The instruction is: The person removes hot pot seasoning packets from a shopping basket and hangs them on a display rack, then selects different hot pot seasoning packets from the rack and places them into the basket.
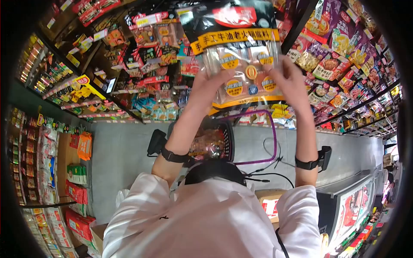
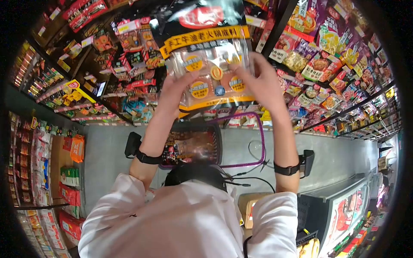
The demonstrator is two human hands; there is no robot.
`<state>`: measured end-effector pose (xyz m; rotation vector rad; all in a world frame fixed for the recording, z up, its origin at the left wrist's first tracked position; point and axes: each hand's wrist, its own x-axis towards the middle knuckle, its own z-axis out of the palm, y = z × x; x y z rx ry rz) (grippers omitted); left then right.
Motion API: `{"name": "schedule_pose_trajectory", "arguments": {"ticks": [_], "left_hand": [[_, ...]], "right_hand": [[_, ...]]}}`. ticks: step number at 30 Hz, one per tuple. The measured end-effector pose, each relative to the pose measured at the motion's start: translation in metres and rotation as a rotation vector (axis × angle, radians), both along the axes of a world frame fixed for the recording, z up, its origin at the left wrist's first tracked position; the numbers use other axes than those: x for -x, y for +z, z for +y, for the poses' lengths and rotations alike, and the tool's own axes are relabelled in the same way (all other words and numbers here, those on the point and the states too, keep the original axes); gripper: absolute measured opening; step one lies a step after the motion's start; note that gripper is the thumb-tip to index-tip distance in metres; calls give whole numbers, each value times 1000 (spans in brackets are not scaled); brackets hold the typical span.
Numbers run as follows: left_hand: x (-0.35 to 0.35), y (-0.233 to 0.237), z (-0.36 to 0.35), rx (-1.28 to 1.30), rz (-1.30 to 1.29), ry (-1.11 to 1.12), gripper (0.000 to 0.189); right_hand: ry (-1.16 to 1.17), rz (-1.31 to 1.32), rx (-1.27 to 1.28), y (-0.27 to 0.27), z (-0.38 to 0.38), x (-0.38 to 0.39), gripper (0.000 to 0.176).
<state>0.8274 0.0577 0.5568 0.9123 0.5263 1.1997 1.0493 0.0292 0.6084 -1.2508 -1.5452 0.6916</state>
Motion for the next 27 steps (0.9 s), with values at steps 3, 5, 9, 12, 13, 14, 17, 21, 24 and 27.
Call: {"name": "schedule_pose_trajectory", "arguments": {"ticks": [3, 5, 9, 12, 13, 14, 17, 21, 24, 27], "left_hand": [[-24, -6, 14, -124, 197, 91, 37], [-31, -3, 21, -113, 290, 102, 35], [-41, -8, 36, -34, 323, 64, 37], [-46, 7, 38, -82, 242, -43, 39], [-49, 6, 43, -76, 288, -26, 40], [-52, 3, 49, -73, 336, -10, 40], [-56, -8, 56, -151, 381, 49, 40], [-58, -19, 66, -158, 352, 96, 43], [-49, -26, 68, -123, 396, 125, 46], [-54, -33, 68, -107, 303, 246, 42]], "right_hand": [[-192, -291, -67, -22, 6, -3, 53], [-143, -30, 5, -28, 13, -14, 57], [-174, 243, -122, -9, 20, -32, 54], [-133, 262, -121, -1, 35, -57, 49], [-99, 267, -146, 5, 38, -57, 48], [-66, 273, -172, 8, 41, -57, 47], [-34, 264, -105, 7, 47, -53, 44], [-14, 328, -140, -10, 68, -54, 43], [-62, 215, -70, -25, 84, -62, 47], [-50, 280, -116, -31, 98, -65, 48]]}}
